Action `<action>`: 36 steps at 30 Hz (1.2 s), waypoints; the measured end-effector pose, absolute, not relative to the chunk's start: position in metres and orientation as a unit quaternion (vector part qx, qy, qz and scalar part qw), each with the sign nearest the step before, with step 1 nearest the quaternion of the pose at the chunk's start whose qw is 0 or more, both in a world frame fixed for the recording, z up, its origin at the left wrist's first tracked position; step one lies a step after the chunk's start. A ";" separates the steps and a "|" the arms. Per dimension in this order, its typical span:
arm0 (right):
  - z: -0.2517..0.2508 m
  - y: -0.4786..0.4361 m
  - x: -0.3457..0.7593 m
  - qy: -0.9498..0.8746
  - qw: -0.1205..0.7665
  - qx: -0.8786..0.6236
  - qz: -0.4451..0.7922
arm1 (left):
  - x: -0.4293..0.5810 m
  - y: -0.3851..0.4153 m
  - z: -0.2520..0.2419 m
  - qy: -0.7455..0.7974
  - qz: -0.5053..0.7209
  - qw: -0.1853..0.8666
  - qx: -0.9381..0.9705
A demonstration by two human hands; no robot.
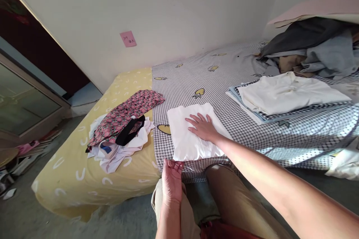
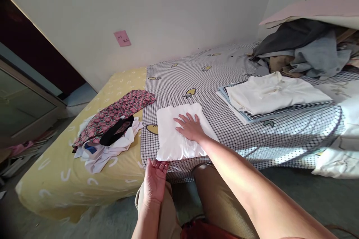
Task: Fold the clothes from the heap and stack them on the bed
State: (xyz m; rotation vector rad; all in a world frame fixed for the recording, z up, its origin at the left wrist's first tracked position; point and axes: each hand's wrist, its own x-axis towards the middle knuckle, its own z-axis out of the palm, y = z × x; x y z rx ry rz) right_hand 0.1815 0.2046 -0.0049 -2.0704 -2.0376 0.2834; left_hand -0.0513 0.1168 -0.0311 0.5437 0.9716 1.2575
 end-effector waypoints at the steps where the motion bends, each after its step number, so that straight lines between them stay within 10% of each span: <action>1: -0.005 0.205 0.181 -0.694 0.111 -0.705 0.099 | -0.051 0.116 -0.032 0.432 0.556 0.668 0.243; 23: 0.045 0.168 0.187 -0.701 0.167 -0.678 0.146 | -0.034 0.118 -0.060 0.399 0.554 0.692 0.235; 36: 0.003 0.109 0.151 -0.762 0.058 -0.634 0.118 | -0.031 0.123 -0.054 0.364 0.558 0.730 0.150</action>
